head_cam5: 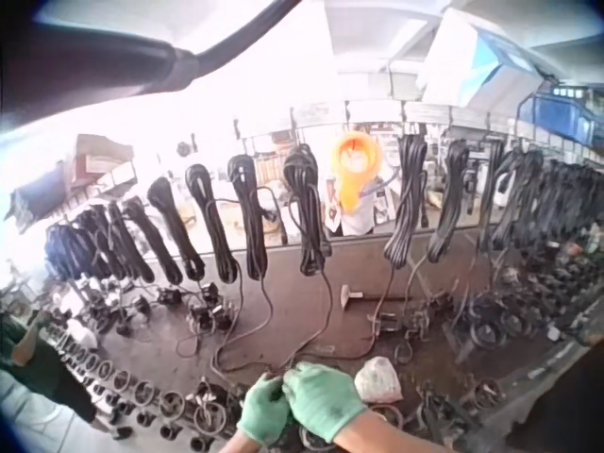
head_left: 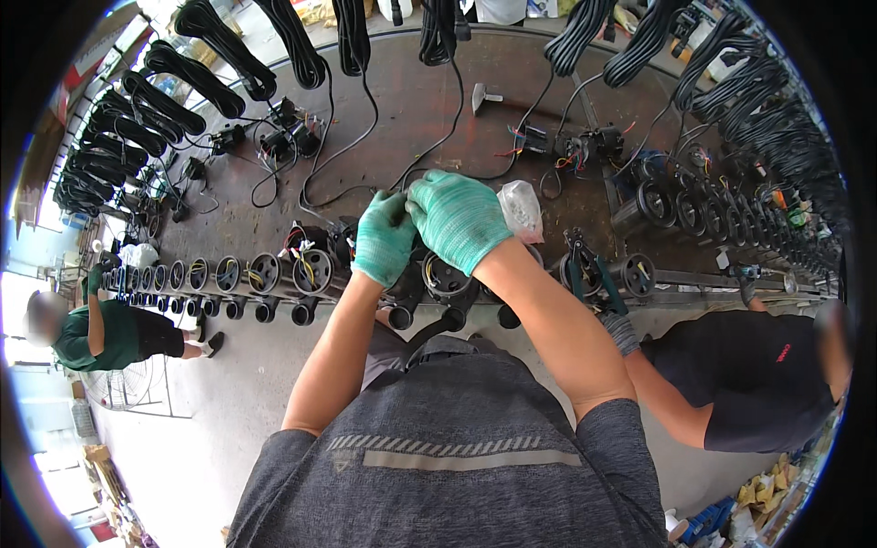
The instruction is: The person assembles cylindrical electronic components on a workbench, using wire cutters to trim wires and inserting them into the units. They handle multiple units sequentially, organizing the wires and securing them within the cylindrical housings.
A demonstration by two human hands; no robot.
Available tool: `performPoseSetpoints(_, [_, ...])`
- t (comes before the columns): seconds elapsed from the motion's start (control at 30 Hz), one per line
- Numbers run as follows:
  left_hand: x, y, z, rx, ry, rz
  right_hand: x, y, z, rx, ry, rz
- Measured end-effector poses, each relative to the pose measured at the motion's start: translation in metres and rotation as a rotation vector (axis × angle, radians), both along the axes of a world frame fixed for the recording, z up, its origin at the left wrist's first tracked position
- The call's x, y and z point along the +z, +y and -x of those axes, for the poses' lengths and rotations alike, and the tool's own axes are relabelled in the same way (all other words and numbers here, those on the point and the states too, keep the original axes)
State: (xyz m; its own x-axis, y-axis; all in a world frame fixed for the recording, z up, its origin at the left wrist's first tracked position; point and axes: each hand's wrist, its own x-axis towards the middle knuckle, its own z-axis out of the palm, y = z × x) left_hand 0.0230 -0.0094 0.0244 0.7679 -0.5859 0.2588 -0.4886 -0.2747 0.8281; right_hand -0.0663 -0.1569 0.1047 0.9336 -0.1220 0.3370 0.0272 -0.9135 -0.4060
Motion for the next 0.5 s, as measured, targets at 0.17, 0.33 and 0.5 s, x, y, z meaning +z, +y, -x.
performPoseSetpoints(0.17, [0.014,0.020,0.006,-0.137,0.397,0.199,-0.006,-0.014,0.000,0.062,-0.044,-0.202])
performPoseSetpoints(0.33, [0.037,0.016,0.005,-0.287,0.637,0.299,0.004,-0.018,0.020,0.020,-0.179,-0.465])
performPoseSetpoints(0.5, [0.026,0.019,-0.013,-0.285,0.611,0.297,-0.029,-0.027,0.042,-0.134,-0.214,-0.721])
